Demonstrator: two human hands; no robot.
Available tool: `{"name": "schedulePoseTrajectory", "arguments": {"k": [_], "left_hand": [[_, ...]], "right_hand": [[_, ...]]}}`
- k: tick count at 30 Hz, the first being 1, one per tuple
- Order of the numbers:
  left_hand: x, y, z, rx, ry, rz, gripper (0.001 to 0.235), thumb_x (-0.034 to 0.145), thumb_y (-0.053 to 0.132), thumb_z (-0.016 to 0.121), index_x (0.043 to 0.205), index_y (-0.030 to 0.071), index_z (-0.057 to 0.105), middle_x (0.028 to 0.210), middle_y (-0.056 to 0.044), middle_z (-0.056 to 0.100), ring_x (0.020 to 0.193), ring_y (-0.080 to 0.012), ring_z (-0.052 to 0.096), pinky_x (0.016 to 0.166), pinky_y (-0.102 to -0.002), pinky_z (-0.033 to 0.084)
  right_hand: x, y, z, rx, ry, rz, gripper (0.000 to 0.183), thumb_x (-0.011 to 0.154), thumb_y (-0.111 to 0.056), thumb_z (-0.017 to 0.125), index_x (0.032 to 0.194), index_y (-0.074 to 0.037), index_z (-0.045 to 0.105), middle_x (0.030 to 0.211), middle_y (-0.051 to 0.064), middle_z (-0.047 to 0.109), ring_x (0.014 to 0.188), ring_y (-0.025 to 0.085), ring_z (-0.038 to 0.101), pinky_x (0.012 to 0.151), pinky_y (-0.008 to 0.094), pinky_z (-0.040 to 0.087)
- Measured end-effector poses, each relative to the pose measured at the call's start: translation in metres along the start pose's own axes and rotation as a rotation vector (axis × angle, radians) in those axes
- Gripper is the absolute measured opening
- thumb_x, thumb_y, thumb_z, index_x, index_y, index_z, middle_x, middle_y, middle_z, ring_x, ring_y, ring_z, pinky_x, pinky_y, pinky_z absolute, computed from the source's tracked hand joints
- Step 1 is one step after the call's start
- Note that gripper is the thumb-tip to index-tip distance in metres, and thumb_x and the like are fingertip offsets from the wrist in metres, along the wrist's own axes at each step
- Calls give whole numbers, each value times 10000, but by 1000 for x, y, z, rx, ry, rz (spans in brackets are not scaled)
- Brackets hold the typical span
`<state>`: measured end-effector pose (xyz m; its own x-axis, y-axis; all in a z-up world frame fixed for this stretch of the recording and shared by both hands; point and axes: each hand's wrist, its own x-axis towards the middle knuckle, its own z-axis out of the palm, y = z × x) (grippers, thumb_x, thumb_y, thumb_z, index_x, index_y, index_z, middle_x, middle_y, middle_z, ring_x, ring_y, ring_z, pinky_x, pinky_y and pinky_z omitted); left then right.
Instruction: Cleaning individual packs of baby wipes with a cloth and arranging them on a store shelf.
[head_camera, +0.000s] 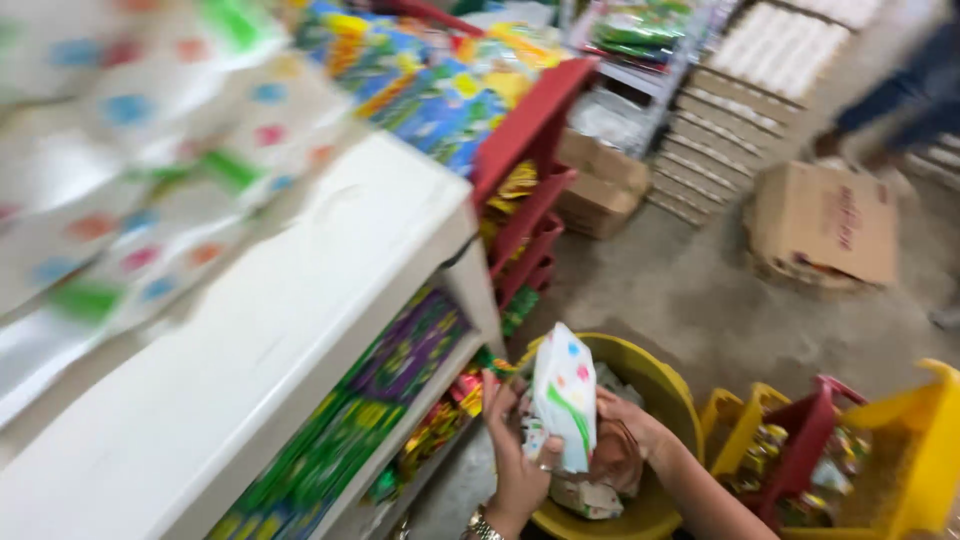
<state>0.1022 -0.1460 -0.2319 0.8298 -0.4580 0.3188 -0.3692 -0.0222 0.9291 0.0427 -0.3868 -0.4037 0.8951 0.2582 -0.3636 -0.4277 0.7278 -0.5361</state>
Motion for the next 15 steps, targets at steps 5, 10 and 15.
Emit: {"name": "schedulePoseTrajectory", "arguments": {"k": [5,10,15], "left_hand": [[-19,50,-34,-187,267,-213,1382,597,730,850,1497,-6,104,1418,-248,548,1206,-338,685,965,-415,569],[-62,36,-90,-781,496,-519,696,777,-24,733,1411,10,449,1126,-212,725,907,-319,749,757,-386,633],[-119,21,-92,-1074,623,-558,754,793,153,689,1484,24,415,1297,-247,643,1073,-384,684,885,-455,592]], "right_hand": [[7,-27,131,-130,25,-41,629,860,-43,684,1453,17,482,1343,174,591,1169,285,580,1003,414,474],[4,-68,171,-927,-236,62,732,814,-189,820,1470,-127,501,1123,142,729,1002,234,684,893,374,551],[-36,-101,295,-545,-443,-244,702,837,-124,794,1465,-79,484,1332,257,651,1166,427,691,975,564,567]]}}
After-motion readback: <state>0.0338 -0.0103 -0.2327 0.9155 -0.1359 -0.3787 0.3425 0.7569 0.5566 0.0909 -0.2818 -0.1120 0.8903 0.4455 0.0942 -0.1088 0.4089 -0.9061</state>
